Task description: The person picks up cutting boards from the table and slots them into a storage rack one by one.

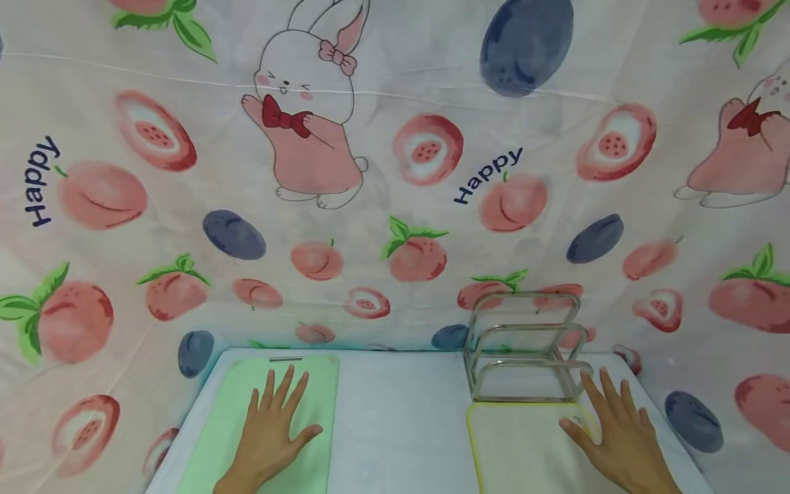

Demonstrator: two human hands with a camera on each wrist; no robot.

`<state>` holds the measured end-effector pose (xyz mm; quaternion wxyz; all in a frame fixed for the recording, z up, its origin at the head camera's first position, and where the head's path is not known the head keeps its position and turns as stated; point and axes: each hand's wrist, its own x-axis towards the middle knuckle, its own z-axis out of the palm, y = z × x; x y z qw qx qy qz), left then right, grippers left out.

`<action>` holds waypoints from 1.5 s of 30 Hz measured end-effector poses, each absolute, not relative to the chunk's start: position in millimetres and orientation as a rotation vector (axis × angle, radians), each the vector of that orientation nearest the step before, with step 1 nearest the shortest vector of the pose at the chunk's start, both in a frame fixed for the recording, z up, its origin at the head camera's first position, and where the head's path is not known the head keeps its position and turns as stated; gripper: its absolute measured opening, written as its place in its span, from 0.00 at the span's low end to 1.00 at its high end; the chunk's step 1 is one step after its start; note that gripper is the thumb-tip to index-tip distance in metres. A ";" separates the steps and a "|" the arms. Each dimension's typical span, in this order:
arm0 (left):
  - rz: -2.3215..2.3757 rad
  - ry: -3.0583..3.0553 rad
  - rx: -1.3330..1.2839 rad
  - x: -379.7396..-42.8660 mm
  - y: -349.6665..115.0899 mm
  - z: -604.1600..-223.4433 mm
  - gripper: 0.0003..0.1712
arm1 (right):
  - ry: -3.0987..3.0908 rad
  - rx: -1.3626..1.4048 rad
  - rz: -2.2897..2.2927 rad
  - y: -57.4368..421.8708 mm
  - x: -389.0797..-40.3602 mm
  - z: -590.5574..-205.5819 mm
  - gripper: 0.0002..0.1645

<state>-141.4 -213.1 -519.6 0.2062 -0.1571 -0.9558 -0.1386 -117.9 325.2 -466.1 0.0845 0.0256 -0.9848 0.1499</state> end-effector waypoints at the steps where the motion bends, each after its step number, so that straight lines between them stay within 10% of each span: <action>1: -0.397 -2.667 -0.434 -141.3 -208.8 -521.3 0.51 | -2.941 0.070 0.453 325.5 -118.7 -466.6 0.56; 45: -1.212 -2.528 -0.813 -179.8 23.8 -532.7 0.43 | -2.979 -0.224 0.843 351.3 -162.5 -491.8 0.53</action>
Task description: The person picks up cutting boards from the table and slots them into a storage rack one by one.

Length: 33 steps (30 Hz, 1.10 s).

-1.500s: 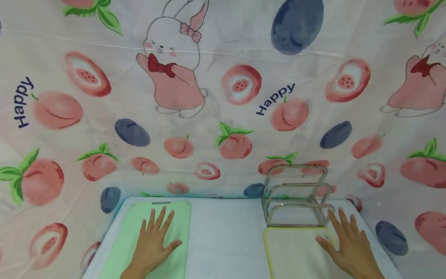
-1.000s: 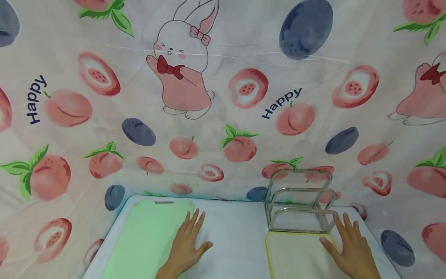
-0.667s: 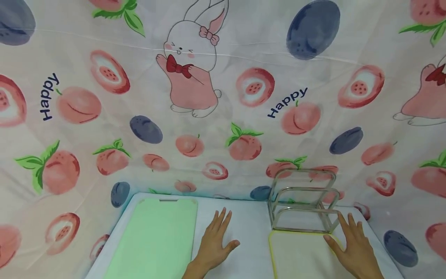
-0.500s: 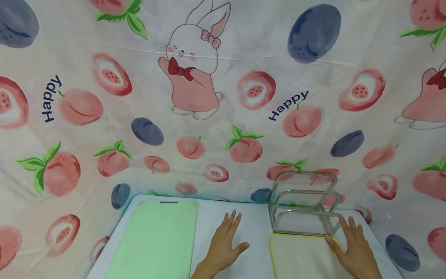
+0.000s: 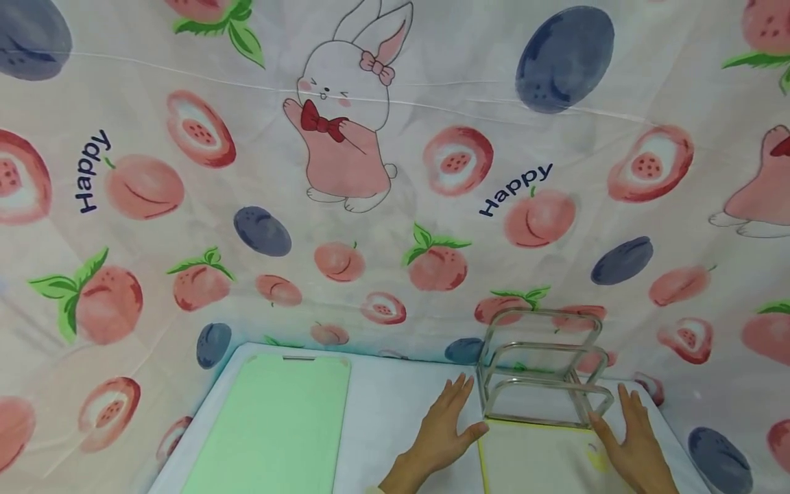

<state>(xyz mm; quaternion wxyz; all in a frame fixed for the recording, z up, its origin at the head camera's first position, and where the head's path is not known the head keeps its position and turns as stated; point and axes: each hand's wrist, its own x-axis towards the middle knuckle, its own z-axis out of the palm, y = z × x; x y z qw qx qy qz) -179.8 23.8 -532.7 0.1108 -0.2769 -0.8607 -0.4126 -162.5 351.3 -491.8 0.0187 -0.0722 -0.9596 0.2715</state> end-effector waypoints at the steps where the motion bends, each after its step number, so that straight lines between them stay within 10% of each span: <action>1: -1.264 -2.524 -0.801 -181.1 27.9 -531.8 0.42 | -2.963 -0.232 0.855 352.5 -164.3 -492.8 0.53; 33: -1.907 -2.528 -0.441 -183.6 94.7 -535.3 0.37 | -2.586 -0.653 1.438 343.4 -186.1 -524.7 0.45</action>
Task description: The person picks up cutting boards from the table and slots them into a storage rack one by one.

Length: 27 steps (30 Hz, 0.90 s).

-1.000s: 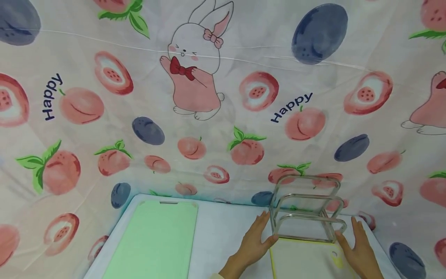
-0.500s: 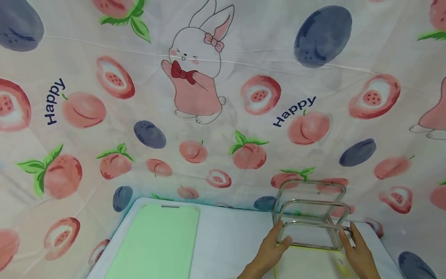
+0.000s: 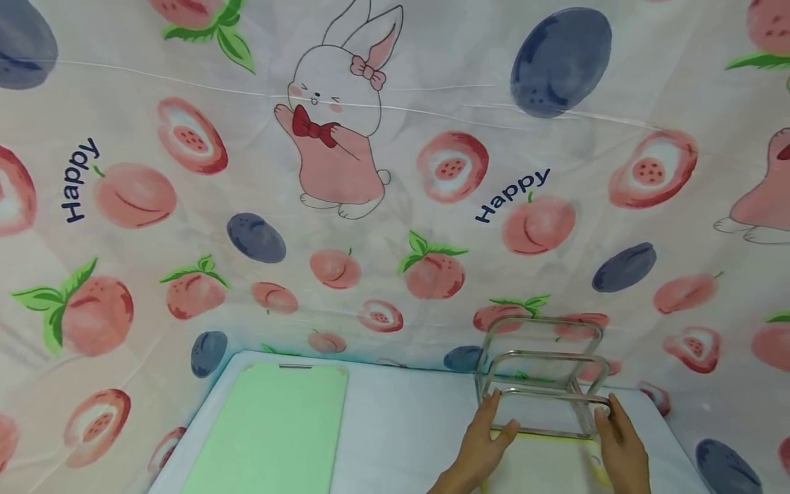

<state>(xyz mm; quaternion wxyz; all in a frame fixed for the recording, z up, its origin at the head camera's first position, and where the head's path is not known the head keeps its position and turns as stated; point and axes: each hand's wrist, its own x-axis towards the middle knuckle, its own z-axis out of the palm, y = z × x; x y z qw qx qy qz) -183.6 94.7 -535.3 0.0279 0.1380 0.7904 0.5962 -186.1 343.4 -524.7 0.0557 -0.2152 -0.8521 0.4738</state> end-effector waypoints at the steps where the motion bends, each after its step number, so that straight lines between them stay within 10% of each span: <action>1: 1.829 2.454 0.415 -183.2 93.8 -535.1 0.37 | -2.576 -0.658 1.441 341.3 -185.9 -524.7 0.45; 27: 1.819 2.491 0.330 -184.4 59.2 -545.2 0.40 | -2.528 -0.444 1.463 308.0 -178.7 -520.9 0.41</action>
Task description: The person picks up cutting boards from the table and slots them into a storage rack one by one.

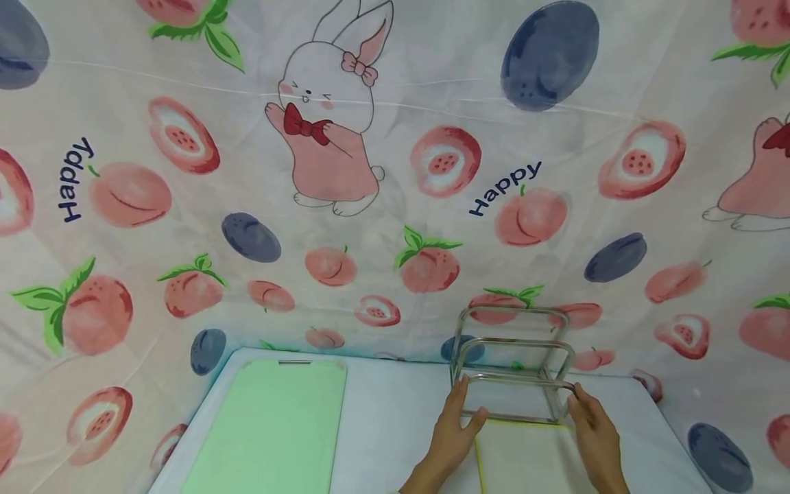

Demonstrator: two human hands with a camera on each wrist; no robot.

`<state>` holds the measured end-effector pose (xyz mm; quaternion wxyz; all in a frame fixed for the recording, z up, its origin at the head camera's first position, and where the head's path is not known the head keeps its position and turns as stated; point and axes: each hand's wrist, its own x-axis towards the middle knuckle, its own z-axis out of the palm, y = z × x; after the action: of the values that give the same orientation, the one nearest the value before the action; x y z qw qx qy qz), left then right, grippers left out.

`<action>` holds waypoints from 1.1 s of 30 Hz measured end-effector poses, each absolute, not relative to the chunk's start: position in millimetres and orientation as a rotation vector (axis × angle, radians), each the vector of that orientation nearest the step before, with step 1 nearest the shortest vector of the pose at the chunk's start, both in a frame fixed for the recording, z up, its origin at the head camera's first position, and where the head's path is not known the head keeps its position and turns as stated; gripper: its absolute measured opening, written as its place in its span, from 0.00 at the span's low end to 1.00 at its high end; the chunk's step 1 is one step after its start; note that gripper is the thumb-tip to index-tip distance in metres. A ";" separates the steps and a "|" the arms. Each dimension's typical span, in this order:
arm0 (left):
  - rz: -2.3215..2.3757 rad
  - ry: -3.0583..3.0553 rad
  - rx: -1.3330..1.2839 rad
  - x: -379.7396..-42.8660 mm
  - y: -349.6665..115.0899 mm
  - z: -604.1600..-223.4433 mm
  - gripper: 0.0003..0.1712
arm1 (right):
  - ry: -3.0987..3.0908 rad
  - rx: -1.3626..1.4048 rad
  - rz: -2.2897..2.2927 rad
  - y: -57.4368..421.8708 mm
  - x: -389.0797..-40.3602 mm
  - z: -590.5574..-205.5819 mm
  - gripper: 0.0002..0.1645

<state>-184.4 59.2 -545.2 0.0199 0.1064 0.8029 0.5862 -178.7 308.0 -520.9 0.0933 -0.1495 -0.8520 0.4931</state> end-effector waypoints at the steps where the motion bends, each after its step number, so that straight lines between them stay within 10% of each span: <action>1: 1.820 2.503 0.339 -184.8 57.6 -544.9 0.40 | -2.530 -0.438 1.452 306.6 -179.4 -520.7 0.40; 33: 1.765 2.708 0.354 -181.6 15.0 -549.0 0.40 | -2.389 -0.217 1.684 268.1 -181.4 -524.9 0.34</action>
<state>-181.6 15.0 -549.0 -0.0549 0.1088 0.8315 0.5421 -181.4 268.1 -524.9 0.1051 -0.0736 -0.8106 0.5713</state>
